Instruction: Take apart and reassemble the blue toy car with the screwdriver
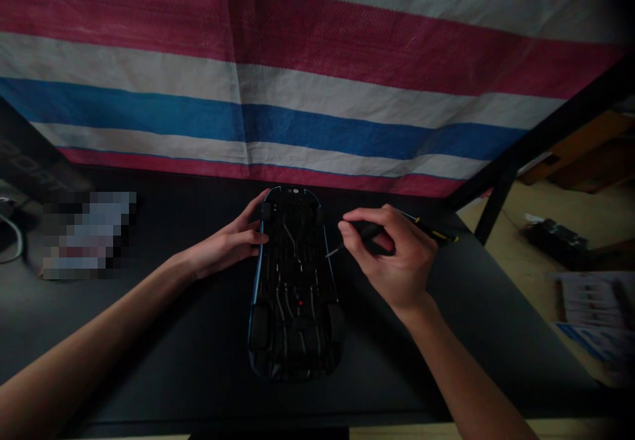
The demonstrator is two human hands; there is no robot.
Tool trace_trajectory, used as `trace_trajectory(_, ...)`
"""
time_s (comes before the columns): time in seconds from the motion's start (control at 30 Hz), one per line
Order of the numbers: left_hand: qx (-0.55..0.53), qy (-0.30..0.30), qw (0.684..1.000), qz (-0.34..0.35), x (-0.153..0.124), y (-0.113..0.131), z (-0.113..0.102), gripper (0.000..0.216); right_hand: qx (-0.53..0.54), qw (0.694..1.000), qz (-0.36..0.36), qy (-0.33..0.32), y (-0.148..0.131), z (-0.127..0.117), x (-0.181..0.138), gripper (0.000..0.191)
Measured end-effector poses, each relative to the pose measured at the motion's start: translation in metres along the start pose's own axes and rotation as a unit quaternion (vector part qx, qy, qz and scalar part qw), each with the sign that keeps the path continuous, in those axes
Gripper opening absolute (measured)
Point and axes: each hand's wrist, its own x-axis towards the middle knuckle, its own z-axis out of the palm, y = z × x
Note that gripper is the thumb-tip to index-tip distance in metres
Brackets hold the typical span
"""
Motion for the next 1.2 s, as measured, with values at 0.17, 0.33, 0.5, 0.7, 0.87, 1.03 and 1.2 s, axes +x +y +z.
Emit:
trace_trajectory(0.17, -0.001, 0.001, 1.000, -0.003, 0.001, -0.002, -0.002, 0.096, 0.013, 1.000, -0.016, -0.011, 0.006, -0.002, -0.003, 0.023)
trace_trajectory(0.33, -0.001, 0.000, 1.000, -0.002, 0.001, -0.002, -0.002, 0.096, 0.028, 0.995, -0.092, -0.018, 0.008, -0.003, -0.001, 0.026)
trace_trajectory(0.5, -0.003, 0.002, 1.000, -0.005, 0.002, -0.001, 0.000, 0.096, 0.041, 0.991, -0.125, -0.032, 0.000, -0.001, 0.003, 0.024)
trace_trajectory(0.7, 0.003, 0.002, 1.000, 0.000, 0.002, -0.002, -0.001, 0.097, 0.037, 0.998, -0.057, -0.002, -0.004, -0.004, 0.004, 0.012)
trace_trajectory(0.87, 0.012, 0.010, 1.000, -0.009, 0.000, 0.000, 0.000, 0.095, 0.025, 0.998, -0.062, 0.019, 0.003, -0.007, 0.002, 0.014)
trace_trajectory(1.03, 0.008, 0.007, 1.000, -0.010, 0.000, 0.000, 0.000, 0.095, 0.022, 0.998, -0.059, -0.017, 0.011, -0.008, 0.000, 0.032)
trace_trajectory(1.2, 0.005, 0.000, 1.000, -0.002, 0.001, -0.003, -0.003, 0.093, 0.026, 0.995, -0.080, -0.051, 0.009, -0.004, 0.001, 0.025)
